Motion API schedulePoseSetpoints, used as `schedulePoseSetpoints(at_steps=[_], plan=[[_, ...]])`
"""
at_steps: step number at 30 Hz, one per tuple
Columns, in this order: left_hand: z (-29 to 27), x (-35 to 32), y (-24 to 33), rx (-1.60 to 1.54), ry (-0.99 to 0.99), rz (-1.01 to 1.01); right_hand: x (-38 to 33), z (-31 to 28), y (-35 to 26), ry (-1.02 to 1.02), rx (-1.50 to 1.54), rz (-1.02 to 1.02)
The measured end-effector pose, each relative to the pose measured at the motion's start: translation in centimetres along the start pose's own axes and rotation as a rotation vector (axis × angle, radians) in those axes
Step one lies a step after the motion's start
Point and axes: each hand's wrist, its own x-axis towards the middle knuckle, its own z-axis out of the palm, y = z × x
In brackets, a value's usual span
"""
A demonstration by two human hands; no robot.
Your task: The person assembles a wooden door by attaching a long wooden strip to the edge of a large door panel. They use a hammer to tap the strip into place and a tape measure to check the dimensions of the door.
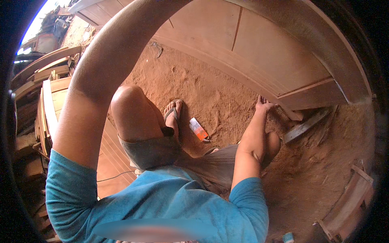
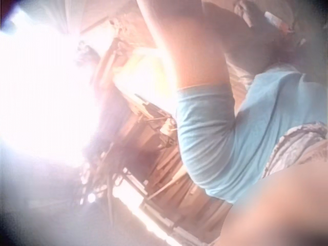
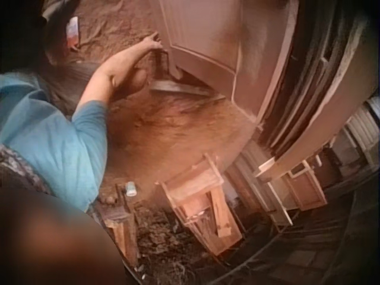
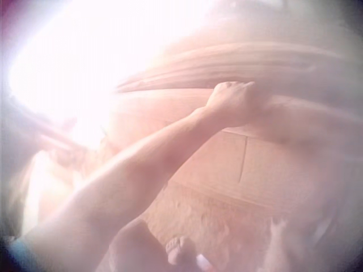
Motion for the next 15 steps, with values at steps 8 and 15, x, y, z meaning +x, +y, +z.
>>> schedulePoseSetpoints(at_steps=[8,15], plan=[[-0.7,-1.9,1.0,-0.029,-0.006,0.065,4.9,-3.5,0.0,0.039,0.277,0.04],[-7.0,-13.2,-5.2,0.025,0.023,-0.024,0.1,-0.2,2.9,0.015,0.143,0.009]])
